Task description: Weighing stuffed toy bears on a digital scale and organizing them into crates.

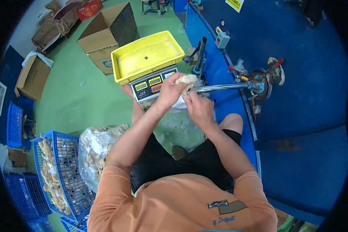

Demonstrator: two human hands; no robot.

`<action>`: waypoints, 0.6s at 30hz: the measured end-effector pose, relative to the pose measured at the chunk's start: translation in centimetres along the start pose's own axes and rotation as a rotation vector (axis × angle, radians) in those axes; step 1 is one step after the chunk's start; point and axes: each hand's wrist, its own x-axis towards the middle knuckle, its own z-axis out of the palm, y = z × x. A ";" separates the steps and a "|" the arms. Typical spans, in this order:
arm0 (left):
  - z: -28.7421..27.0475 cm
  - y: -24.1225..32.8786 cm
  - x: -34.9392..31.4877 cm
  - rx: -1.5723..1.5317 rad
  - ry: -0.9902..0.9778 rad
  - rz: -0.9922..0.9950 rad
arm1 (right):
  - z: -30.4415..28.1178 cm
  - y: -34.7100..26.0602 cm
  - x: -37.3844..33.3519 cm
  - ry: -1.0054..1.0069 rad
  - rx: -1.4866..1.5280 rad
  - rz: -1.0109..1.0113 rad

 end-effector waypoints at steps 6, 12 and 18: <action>0.2 0.0 0.8 -0.044 -0.050 0.050 | 1.0 -0.4 -0.4 0.004 0.087 0.125; -0.3 1.5 0.3 -0.003 -0.083 0.008 | 0.8 0.4 -0.1 0.027 0.230 0.258; -2.6 -1.2 -5.0 -0.277 0.074 -0.109 | -0.9 3.3 0.9 0.154 0.094 0.237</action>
